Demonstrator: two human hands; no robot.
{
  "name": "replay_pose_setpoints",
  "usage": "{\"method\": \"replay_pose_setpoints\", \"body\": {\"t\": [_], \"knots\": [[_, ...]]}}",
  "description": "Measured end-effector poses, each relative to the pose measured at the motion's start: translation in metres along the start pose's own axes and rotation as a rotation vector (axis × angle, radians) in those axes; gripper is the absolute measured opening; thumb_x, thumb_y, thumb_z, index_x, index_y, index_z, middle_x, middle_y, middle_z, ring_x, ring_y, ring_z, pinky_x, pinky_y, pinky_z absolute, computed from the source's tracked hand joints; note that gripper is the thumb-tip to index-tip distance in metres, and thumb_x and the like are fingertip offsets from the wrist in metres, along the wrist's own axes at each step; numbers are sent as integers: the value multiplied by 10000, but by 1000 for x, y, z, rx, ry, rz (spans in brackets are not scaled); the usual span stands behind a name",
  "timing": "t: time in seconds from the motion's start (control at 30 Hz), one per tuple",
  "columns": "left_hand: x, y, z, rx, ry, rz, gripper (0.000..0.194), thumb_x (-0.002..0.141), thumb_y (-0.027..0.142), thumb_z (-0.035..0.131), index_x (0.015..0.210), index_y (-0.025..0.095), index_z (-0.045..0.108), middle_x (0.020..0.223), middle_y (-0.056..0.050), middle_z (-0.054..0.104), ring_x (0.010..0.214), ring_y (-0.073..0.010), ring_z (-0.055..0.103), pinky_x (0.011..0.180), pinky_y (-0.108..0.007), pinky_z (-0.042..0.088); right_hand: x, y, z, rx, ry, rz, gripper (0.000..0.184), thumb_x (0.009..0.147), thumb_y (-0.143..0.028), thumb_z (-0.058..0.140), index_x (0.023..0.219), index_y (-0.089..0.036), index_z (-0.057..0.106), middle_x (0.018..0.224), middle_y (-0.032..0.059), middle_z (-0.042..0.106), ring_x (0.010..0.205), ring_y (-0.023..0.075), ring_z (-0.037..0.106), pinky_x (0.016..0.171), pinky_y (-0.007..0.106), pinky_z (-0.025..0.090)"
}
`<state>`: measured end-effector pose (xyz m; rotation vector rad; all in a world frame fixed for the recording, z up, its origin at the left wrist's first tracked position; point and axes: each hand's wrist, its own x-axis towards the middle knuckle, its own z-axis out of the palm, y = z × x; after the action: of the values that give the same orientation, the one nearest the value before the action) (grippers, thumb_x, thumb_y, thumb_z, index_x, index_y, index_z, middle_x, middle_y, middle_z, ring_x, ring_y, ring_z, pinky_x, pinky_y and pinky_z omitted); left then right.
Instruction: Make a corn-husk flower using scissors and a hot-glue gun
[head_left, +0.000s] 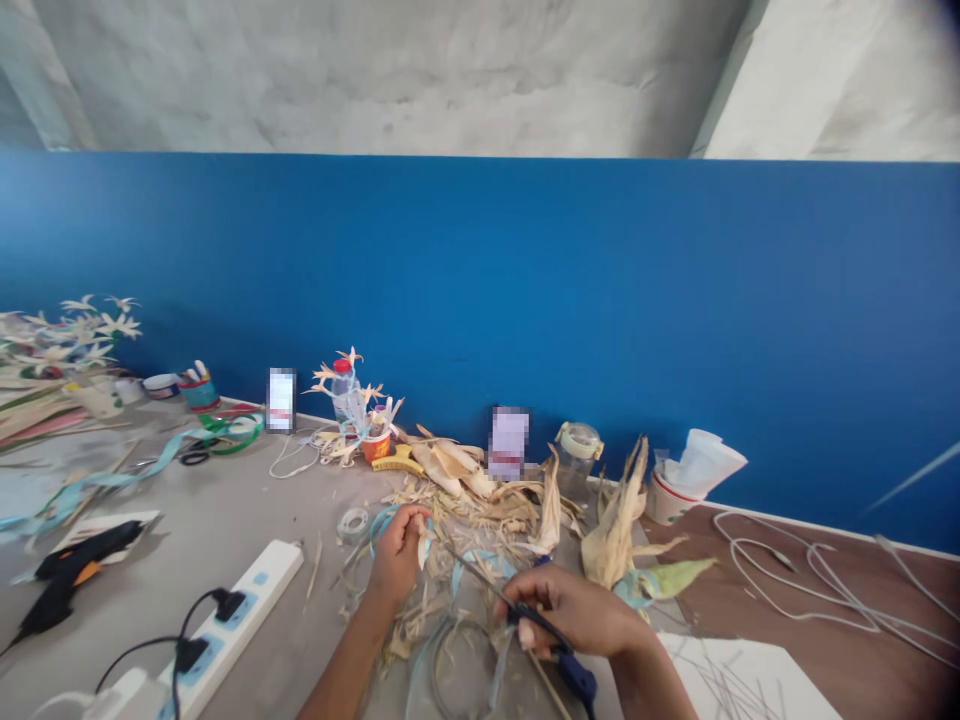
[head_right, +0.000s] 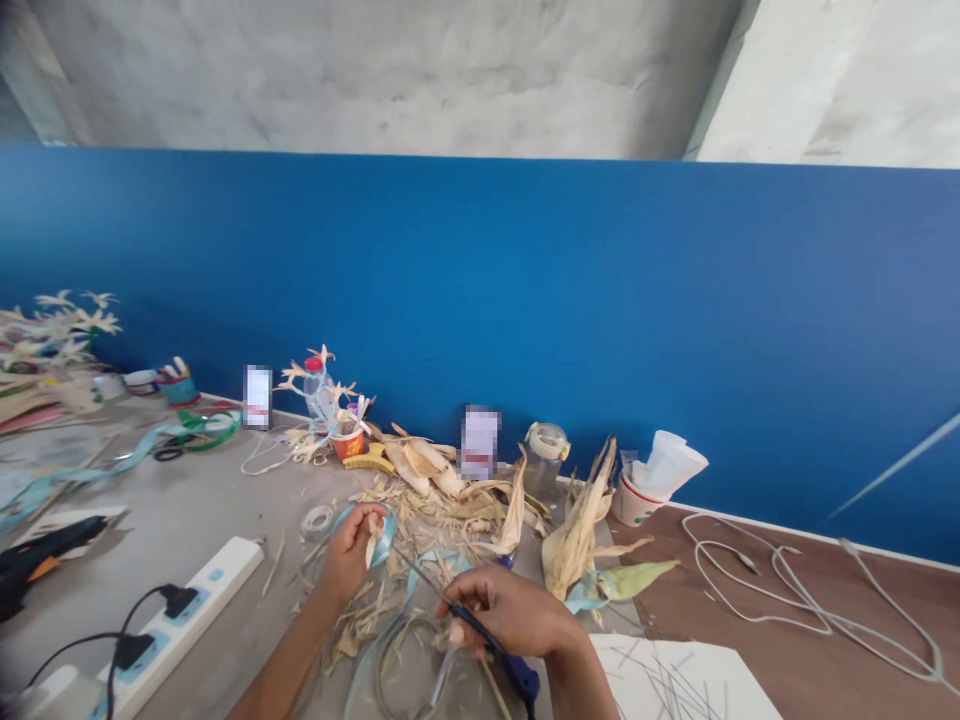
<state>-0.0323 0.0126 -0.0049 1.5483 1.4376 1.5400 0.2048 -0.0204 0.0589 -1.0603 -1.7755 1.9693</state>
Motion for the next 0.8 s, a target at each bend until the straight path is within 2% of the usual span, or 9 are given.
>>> {"method": "replay_pose_setpoints", "body": {"t": [0.17, 0.47, 0.67, 0.8], "knots": [[-1, 4, 0, 25, -5, -19, 274, 813, 413, 435, 793, 196, 602, 639, 0, 568, 602, -170, 518, 578, -262, 409, 2, -2, 2, -42, -47, 16, 400, 588, -447, 706, 849, -147, 662, 509, -62, 493, 439, 54, 414, 454, 178, 320], [-1, 1, 2, 49, 110, -60, 253, 810, 380, 434, 823, 197, 608, 746, -26, 619, 687, -187, 552, 625, -276, 418, 15, 7, 7, -4, -63, -47, 440, 599, -504, 686, 838, -135, 661, 473, -63, 481, 425, 53, 379, 443, 182, 268], [1, 3, 2, 2, 55, -115, 274, 806, 399, 424, 812, 187, 598, 599, 18, 539, 512, -139, 454, 503, -236, 355, 13, 6, 4, 31, -56, -37, 532, 583, -561, 683, 880, -120, 660, 482, -57, 490, 422, 53, 392, 431, 180, 266], [1, 5, 2, 17, 55, -123, 303, 806, 427, 414, 799, 185, 596, 566, 24, 511, 497, -139, 437, 488, -236, 335, 11, 9, 2, 58, -47, -46, 513, 596, -535, 691, 900, -123, 655, 485, -59, 499, 433, 54, 414, 446, 174, 286]]}}
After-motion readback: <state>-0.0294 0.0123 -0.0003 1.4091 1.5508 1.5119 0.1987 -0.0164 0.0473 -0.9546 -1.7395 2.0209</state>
